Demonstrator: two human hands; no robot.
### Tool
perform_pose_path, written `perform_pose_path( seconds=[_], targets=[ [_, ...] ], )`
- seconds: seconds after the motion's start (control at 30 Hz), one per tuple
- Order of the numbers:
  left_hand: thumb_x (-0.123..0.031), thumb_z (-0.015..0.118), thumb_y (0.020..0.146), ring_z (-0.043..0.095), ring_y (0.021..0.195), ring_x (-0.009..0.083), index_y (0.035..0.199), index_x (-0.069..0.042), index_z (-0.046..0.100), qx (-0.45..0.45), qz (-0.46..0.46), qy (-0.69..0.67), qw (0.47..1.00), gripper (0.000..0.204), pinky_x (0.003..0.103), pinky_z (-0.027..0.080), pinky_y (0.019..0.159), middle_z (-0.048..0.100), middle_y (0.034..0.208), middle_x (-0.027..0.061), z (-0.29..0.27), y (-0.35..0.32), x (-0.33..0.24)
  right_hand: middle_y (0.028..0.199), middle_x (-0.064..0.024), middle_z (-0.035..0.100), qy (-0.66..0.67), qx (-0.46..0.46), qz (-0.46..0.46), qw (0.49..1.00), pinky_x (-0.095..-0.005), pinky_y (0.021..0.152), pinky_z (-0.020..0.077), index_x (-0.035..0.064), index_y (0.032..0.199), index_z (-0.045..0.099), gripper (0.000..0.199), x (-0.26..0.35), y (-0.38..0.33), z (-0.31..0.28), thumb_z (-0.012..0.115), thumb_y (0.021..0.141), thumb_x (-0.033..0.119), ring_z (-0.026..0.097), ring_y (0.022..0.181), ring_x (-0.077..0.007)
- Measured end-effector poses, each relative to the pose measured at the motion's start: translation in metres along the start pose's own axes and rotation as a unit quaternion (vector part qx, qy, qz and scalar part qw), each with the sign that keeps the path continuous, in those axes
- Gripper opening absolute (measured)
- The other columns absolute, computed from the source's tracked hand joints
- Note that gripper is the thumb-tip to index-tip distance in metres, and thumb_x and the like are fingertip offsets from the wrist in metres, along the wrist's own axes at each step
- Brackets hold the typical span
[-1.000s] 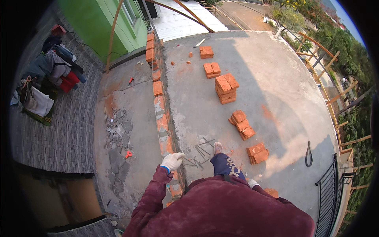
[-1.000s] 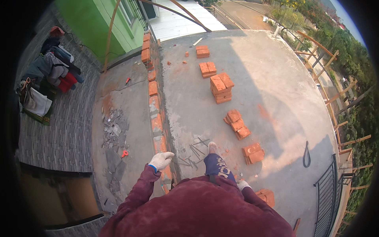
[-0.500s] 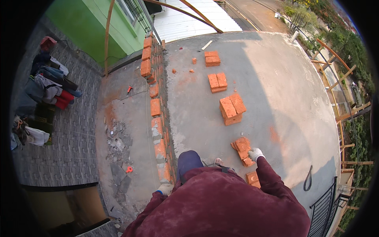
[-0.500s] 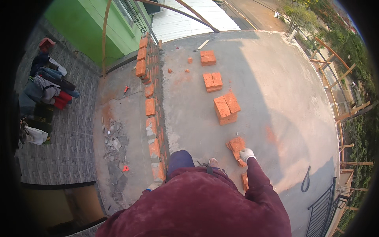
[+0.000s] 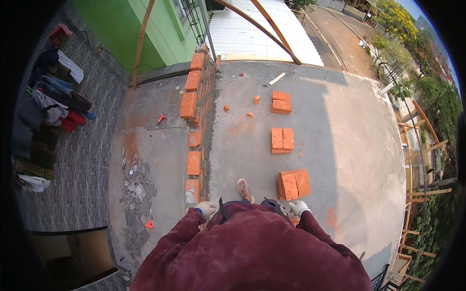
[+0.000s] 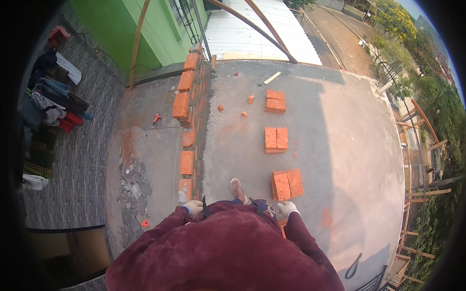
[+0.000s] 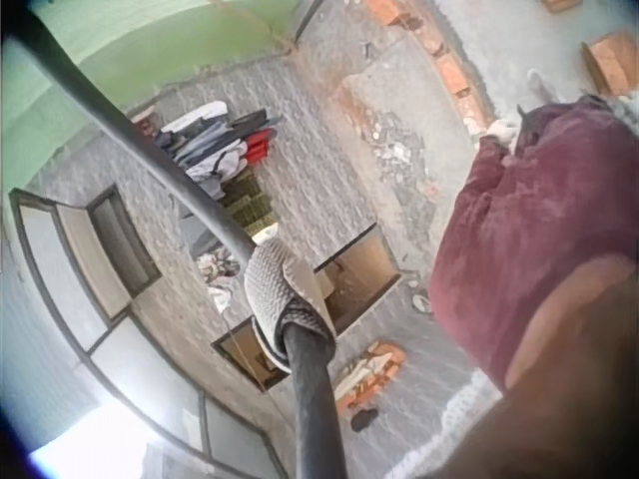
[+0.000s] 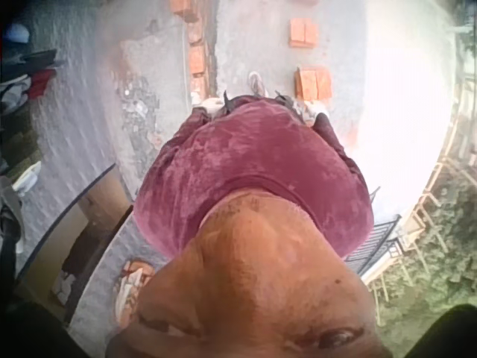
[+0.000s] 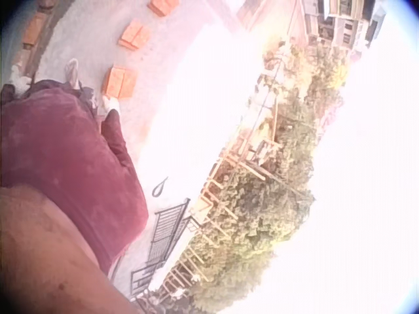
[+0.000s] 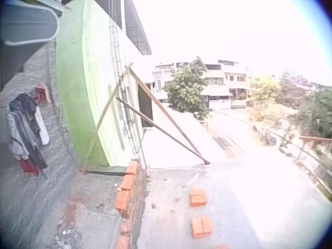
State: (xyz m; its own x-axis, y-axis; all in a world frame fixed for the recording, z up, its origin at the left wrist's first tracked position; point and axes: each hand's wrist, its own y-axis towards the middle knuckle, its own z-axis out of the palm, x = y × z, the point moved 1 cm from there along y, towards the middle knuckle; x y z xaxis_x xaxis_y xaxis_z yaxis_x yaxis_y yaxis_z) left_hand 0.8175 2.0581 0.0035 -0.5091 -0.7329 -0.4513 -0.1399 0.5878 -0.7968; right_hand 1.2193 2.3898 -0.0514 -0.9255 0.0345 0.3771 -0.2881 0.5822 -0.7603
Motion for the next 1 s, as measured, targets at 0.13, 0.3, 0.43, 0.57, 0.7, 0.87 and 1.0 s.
perform_pose_path(
  seconds=[0.13, 0.3, 0.43, 0.57, 0.7, 0.87, 1.0],
  targets=[
    [-0.027, 0.060, 0.091, 0.063, 0.125, 0.0287, 0.133, -0.001, 0.065, -0.203, 0.017, -0.171, 0.964, 0.049, 0.037, 0.047, 0.106, 0.069, 0.131, 0.0170, -0.150, 0.032, -0.025, 0.098, -0.0180, 0.077, 0.025, 0.020, 0.021, 0.999, -0.0404, 0.086, 0.0560, 0.0001, 0.105, 0.075, 0.042, 0.046, 0.007, 0.000, 0.070, 0.089, 0.038, 0.074, 0.094, -0.0298],
    [-0.026, 0.061, 0.092, 0.064, 0.123, 0.0293, 0.130, 0.000, 0.066, -0.295, 0.068, -0.249, 0.920, 0.046, 0.037, 0.047, 0.105, 0.069, 0.130, 0.0175, -0.270, 0.093, -0.041, 0.111, -0.0208, 0.076, -0.026, 0.063, -0.019, 0.998, -0.0396, 0.093, 0.0536, 0.0001, 0.114, 0.075, 0.048, 0.103, 0.085, -0.049, 0.073, 0.086, 0.039, 0.072, 0.106, -0.0302],
    [-0.027, 0.062, 0.090, 0.066, 0.120, 0.0298, 0.129, -0.002, 0.067, -0.258, -0.007, -0.214, 0.942, 0.046, 0.038, 0.048, 0.103, 0.072, 0.124, 0.0177, -0.286, 0.140, -0.021, 0.108, -0.0180, 0.076, -0.059, 0.087, -0.013, 0.994, -0.0396, 0.088, 0.0555, 0.0008, 0.116, 0.074, 0.043, 0.196, 0.175, -0.114, 0.070, 0.089, 0.034, 0.072, 0.101, -0.0300],
    [-0.029, 0.064, 0.084, 0.070, 0.107, 0.0309, 0.118, -0.007, 0.074, -0.110, -0.141, -0.144, 0.973, 0.041, 0.041, 0.053, 0.094, 0.075, 0.114, 0.0152, -0.275, 0.163, 0.010, 0.098, -0.0124, 0.076, 0.006, 0.105, 0.025, 0.994, -0.0371, 0.074, 0.0599, 0.0018, 0.117, 0.074, 0.037, 0.297, 0.280, -0.197, 0.063, 0.093, 0.027, 0.073, 0.085, -0.0230],
    [-0.028, 0.064, 0.092, 0.071, 0.092, 0.0195, 0.127, -0.005, 0.069, -0.101, -0.170, -0.218, 0.956, 0.042, 0.035, 0.056, 0.080, 0.074, 0.105, 0.0083, -0.266, 0.193, 0.014, 0.086, -0.0085, 0.073, -0.096, 0.086, -0.047, 0.991, -0.0341, 0.059, 0.0575, 0.0024, 0.116, 0.073, 0.034, 0.423, 0.387, -0.297, 0.059, 0.093, 0.023, 0.067, 0.068, -0.0185],
    [-0.031, 0.058, 0.098, 0.067, 0.118, 0.0288, 0.127, -0.004, 0.068, -0.204, -0.104, -0.419, 0.879, 0.041, 0.038, 0.050, 0.098, 0.071, 0.123, 0.0185, -0.332, 0.267, -0.058, 0.085, -0.0093, 0.074, -0.142, 0.038, -0.116, 0.982, -0.0352, 0.062, 0.0552, 0.0041, 0.114, 0.073, 0.034, 0.583, 0.492, -0.398, 0.057, 0.088, 0.020, 0.069, 0.071, -0.0197],
    [-0.035, 0.049, 0.103, 0.067, 0.117, 0.0308, 0.129, -0.002, 0.066, -0.207, -0.056, -0.405, 0.889, 0.045, 0.041, 0.049, 0.099, 0.070, 0.122, 0.0222, -0.413, 0.315, -0.118, 0.094, -0.0129, 0.076, -0.155, 0.051, -0.232, 0.959, -0.0381, 0.082, 0.0558, 0.0034, 0.110, 0.074, 0.032, 0.707, 0.538, -0.399, 0.062, 0.087, 0.023, 0.073, 0.088, -0.0255]
  ],
)
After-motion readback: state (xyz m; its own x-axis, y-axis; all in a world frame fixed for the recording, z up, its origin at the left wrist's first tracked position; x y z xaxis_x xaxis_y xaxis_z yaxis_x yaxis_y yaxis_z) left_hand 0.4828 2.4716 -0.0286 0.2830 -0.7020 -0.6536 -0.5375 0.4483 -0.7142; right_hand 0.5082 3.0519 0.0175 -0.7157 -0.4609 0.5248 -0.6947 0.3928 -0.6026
